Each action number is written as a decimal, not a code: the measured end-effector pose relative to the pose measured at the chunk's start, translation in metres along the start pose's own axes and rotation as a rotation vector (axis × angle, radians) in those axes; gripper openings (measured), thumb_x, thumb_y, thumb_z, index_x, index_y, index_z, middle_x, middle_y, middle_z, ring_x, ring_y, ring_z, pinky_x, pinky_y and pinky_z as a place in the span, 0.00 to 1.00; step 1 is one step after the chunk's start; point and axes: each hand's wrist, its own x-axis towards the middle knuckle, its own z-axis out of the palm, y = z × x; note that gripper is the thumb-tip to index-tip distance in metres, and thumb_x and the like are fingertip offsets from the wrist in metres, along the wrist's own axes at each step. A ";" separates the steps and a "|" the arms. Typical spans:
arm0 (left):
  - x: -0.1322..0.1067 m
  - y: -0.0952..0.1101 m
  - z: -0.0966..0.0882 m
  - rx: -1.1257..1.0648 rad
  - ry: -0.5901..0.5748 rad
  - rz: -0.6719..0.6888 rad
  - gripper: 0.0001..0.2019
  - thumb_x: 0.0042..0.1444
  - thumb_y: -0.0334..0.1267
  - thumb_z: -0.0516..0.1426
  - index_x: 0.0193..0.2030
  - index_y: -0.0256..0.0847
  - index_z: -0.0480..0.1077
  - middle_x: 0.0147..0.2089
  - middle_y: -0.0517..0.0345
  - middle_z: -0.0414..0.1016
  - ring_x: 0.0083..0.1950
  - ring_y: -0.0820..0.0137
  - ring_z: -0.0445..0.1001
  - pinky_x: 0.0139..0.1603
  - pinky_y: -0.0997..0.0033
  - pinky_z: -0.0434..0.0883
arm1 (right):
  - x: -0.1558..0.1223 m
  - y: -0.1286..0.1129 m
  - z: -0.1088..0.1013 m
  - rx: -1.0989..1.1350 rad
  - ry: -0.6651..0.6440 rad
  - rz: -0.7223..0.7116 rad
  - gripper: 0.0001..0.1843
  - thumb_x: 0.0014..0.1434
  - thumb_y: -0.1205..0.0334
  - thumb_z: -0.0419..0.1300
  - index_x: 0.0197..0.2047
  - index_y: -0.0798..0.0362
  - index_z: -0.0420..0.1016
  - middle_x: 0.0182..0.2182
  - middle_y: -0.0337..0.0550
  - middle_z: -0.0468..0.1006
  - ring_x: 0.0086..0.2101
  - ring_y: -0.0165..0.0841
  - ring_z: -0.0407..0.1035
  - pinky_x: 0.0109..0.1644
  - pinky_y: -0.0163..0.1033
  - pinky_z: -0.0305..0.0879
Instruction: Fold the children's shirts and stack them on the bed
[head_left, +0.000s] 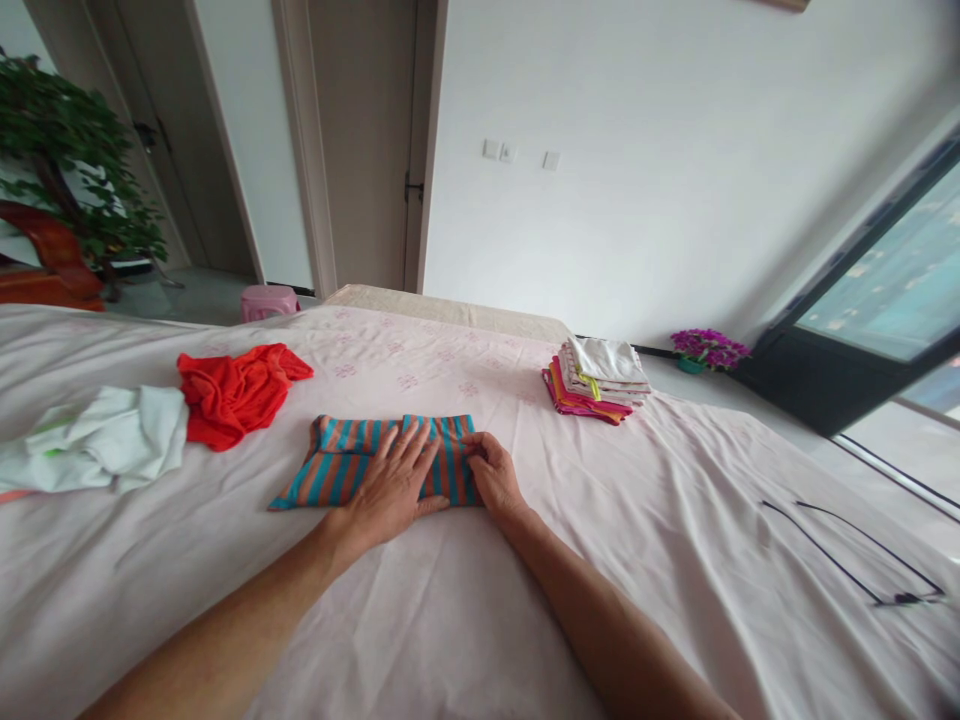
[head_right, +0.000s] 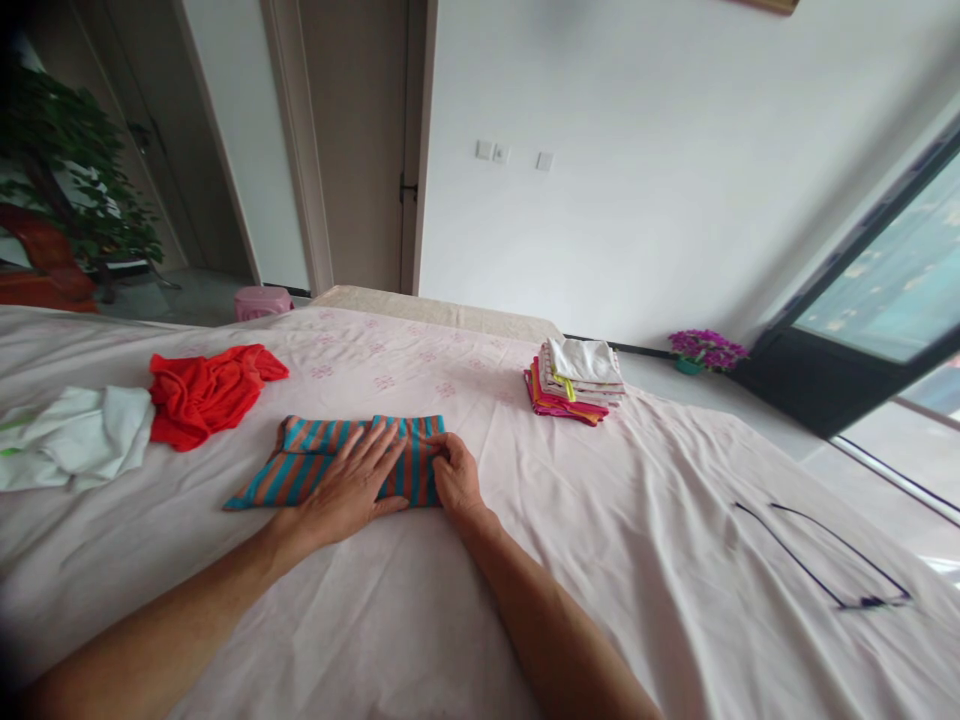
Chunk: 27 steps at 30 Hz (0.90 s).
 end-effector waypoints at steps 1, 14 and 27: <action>-0.004 0.005 -0.001 -0.006 -0.007 0.073 0.41 0.61 0.63 0.47 0.73 0.37 0.52 0.76 0.43 0.45 0.77 0.54 0.39 0.75 0.48 0.35 | 0.001 0.001 0.000 0.023 0.003 0.012 0.22 0.44 0.69 0.48 0.43 0.52 0.73 0.34 0.39 0.76 0.37 0.33 0.70 0.45 0.38 0.68; -0.005 0.016 -0.002 -0.035 0.047 0.083 0.35 0.64 0.59 0.46 0.70 0.36 0.59 0.72 0.40 0.56 0.74 0.52 0.51 0.72 0.44 0.49 | 0.007 -0.001 -0.014 -0.384 0.067 0.009 0.28 0.56 0.67 0.52 0.60 0.56 0.65 0.51 0.53 0.72 0.43 0.36 0.70 0.51 0.41 0.66; 0.024 0.014 -0.025 -1.351 0.075 -0.426 0.32 0.58 0.58 0.55 0.61 0.38 0.68 0.63 0.43 0.71 0.64 0.56 0.69 0.61 0.57 0.67 | 0.011 -0.029 -0.015 0.212 -0.105 0.096 0.30 0.55 0.57 0.60 0.60 0.53 0.66 0.30 0.37 0.74 0.33 0.33 0.69 0.38 0.37 0.64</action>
